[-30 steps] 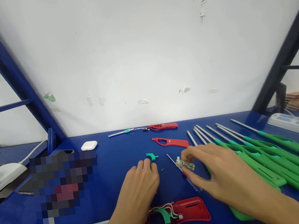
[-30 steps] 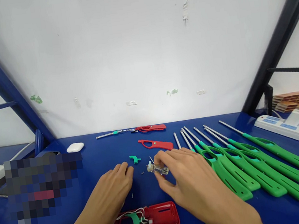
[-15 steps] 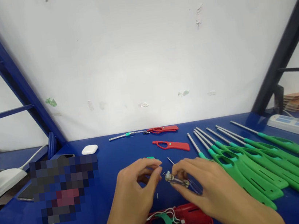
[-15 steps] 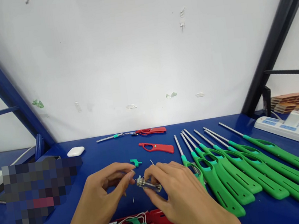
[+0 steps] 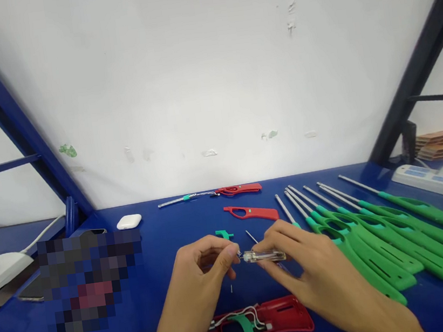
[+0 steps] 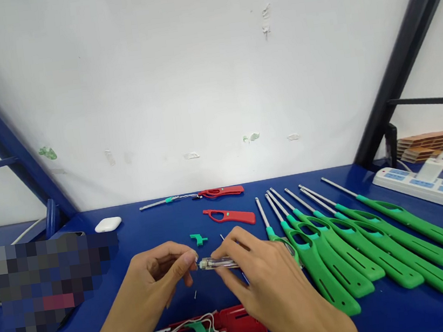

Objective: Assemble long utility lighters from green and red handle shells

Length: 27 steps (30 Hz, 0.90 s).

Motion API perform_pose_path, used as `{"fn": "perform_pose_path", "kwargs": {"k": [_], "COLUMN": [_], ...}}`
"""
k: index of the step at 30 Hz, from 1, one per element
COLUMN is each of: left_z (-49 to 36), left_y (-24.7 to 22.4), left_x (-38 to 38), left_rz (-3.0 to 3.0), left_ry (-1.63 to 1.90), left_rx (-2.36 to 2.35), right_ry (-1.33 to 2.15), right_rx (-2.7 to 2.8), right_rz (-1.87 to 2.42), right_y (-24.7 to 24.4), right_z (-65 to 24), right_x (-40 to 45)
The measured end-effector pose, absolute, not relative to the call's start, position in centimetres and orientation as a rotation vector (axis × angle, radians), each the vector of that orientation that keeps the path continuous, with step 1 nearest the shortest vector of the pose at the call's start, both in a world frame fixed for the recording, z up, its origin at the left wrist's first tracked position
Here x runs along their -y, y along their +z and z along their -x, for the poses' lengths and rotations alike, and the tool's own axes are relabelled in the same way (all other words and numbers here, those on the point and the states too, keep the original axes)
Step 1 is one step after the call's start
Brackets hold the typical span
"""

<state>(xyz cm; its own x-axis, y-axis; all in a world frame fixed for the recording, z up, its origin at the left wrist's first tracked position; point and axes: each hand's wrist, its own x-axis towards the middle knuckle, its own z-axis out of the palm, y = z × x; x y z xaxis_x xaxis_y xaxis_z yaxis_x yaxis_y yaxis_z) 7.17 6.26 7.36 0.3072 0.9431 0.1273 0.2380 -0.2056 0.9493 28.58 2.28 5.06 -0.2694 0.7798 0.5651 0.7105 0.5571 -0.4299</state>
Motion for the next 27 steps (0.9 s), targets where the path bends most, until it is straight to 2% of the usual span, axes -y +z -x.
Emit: {"fn": "perform_pose_path", "kwargs": {"k": [11, 27], "left_z": [-7.05, -7.22], "left_y": [6.91, 6.82], "left_x": [-6.41, -6.28], "left_rz": [-1.551, -1.383], "left_ry": [0.853, 0.92], "left_rx": [-1.011, -0.835], "right_ry": [0.022, 0.014], "right_rx": [2.079, 2.111], "right_rz": [1.252, 1.236], "right_y": [4.79, 4.83], "right_z": [-28.63, -28.5], "right_x": [-2.39, -2.31]}}
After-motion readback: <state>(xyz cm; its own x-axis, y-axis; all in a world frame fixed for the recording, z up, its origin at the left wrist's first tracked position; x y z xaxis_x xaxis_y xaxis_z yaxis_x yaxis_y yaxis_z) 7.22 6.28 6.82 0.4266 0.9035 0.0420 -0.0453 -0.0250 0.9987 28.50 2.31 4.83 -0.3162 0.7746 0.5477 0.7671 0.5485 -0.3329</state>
